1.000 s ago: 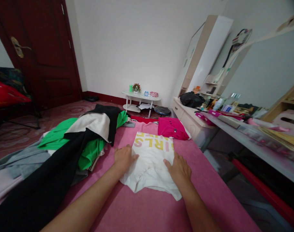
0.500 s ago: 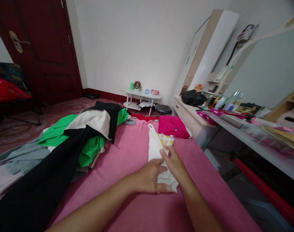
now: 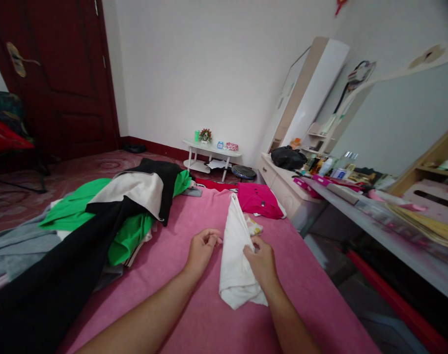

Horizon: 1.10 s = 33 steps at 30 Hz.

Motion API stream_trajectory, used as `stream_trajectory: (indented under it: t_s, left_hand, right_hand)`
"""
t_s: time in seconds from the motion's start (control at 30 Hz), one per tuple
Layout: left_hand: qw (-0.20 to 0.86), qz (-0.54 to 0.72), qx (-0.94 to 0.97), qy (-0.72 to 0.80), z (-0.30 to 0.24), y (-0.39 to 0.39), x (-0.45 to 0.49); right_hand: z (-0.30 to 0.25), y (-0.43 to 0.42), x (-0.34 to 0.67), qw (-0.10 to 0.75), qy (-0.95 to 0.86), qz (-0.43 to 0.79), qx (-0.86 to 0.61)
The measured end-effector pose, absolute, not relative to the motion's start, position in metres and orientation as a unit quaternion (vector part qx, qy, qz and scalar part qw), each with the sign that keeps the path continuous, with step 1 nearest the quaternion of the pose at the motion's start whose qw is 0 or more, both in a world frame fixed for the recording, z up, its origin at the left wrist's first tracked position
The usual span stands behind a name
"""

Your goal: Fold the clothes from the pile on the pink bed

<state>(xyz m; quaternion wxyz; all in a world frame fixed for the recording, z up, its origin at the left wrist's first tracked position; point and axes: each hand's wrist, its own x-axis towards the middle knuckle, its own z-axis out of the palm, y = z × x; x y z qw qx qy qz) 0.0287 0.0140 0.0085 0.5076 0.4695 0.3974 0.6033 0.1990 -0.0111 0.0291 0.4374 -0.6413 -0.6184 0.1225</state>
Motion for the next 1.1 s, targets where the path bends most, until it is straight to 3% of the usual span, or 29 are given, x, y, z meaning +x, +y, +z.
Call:
stream_trajectory:
  t_s: [0.2,0.4,0.5,0.7,0.9,1.1]
  left_hand:
    - [0.473,0.55,0.557,0.403,0.003,0.013,0.029]
    - [0.434,0.471,0.629,0.441,0.003,0.01,0.034]
    - [0.434,0.456,0.635,0.447,0.004,0.011,0.033]
    - [0.425,0.427,0.652,0.461,0.005,0.011,0.033]
    - [0.398,0.406,0.664,0.485,0.004,0.011,0.034]
    - [0.391,0.392,0.669,0.495,0.006,0.01,0.034]
  right_hand:
    - [0.09,0.005,0.212,0.469,-0.638,0.024,-0.61]
    - [0.181,0.099,0.248,0.37,-0.685,-0.182,-0.601]
    - [0.2,0.156,0.271,0.289,-0.71,-0.219,-0.603]
    - [0.143,0.212,0.314,0.183,-0.637,-0.05,-0.747]
    - [0.073,0.203,0.339,0.19,-0.565,-0.006,-0.803]
    - [0.084,0.205,0.358,0.231,-0.521,-0.052,-0.82]
